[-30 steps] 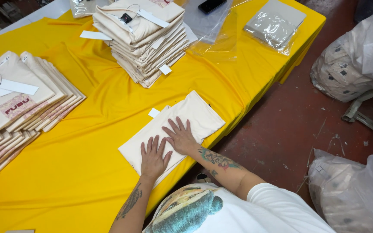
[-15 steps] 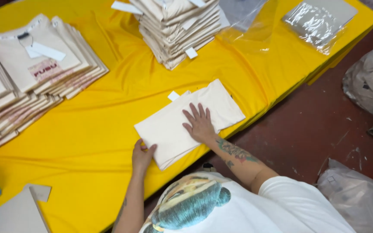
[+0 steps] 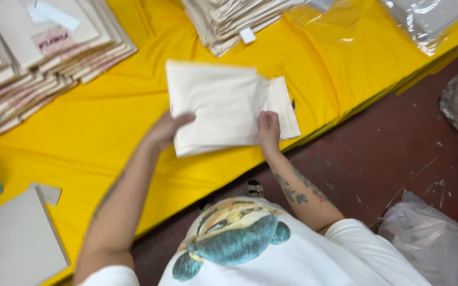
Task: A person folds t-shirts on a table using a cardboard template to ensure uniform size and shape.
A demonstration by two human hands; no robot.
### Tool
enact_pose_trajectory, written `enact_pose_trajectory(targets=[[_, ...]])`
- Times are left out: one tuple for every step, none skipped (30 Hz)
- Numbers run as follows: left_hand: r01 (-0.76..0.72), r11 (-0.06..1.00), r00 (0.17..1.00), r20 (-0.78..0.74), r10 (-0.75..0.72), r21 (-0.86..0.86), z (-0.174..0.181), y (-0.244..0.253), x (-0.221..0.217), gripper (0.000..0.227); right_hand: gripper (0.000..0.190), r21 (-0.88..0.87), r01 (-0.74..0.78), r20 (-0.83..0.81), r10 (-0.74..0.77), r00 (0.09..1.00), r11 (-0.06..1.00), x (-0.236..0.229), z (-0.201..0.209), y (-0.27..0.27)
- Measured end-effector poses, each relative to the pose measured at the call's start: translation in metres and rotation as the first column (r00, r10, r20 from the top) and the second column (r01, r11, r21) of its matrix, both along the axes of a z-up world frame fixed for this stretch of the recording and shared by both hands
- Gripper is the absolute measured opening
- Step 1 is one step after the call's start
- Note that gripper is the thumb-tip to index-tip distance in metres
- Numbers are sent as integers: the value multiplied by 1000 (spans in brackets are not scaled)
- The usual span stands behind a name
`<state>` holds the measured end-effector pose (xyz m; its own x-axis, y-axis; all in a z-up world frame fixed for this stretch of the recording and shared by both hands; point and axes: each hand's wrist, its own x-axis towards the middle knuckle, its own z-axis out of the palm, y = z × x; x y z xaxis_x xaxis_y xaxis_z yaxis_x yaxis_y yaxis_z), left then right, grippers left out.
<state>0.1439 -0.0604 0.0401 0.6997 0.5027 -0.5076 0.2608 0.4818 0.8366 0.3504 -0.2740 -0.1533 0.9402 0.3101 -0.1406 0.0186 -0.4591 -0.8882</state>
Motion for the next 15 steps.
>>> enact_pose_trajectory(targets=[[190, 942, 981, -29, -190, 278, 21, 8, 1, 65, 26, 281, 66, -267, 12, 964, 957, -5, 7, 6], [363, 774, 926, -108, -361, 520, 42, 16, 3, 54, 28, 503, 207, -504, 90, 859, 839, -8, 14, 12], [353, 787, 932, -112, -346, 505, 79, 1, -8, 54, 28, 489, 196, -513, 98, 853, 850, -5, 13, 16], [467, 535, 857, -211, -471, 704, 117, -13, -18, 50, 34, 627, 238, -584, 245, 774, 742, 0, 12, 22], [527, 221, 763, -343, -548, 821, 155, -26, -27, 49, 42, 730, 305, -616, 396, 681, 612, 4, 11, 28], [530, 235, 770, -347, -536, 815, 154, -28, -45, 49, 42, 724, 300, -624, 405, 668, 621, 3, 8, 24], [470, -21, 727, -400, -558, 882, 153, -30, -63, 52, 43, 724, 315, -635, 414, 652, 614, 3, 4, 20], [376, -272, 682, -463, -565, 886, 152, -33, -80, 59, 44, 719, 333, -649, 420, 634, 610, 2, 0, 14], [390, -258, 686, -466, -559, 884, 121, -19, -102, 59, 44, 710, 331, -660, 424, 620, 622, 3, -2, 1], [394, -410, 719, -554, -419, 823, 88, -6, -129, 54, 47, 705, 355, -677, 433, 595, 613, 0, -6, -9], [410, -547, 742, -615, -265, 730, 56, 5, -159, 49, 51, 699, 380, -693, 442, 570, 606, -3, -10, -19], [430, -533, 745, -620, -246, 729, 18, 18, -187, 49, 51, 695, 367, -698, 456, 553, 618, -13, 7, -27], [502, -548, 735, -664, -137, 669, -18, 30, -216, 51, 73, 609, 253, -730, 406, 550, 752, -22, 25, -34], [570, -552, 712, -701, -39, 609, -57, 39, -243, 53, 95, 493, 136, -755, 344, 558, 860, -29, 43, -47], [586, -533, 707, -706, -32, 611, -83, 34, -267, 53, 95, 482, 121, -763, 348, 545, 868, -28, 42, -42]])
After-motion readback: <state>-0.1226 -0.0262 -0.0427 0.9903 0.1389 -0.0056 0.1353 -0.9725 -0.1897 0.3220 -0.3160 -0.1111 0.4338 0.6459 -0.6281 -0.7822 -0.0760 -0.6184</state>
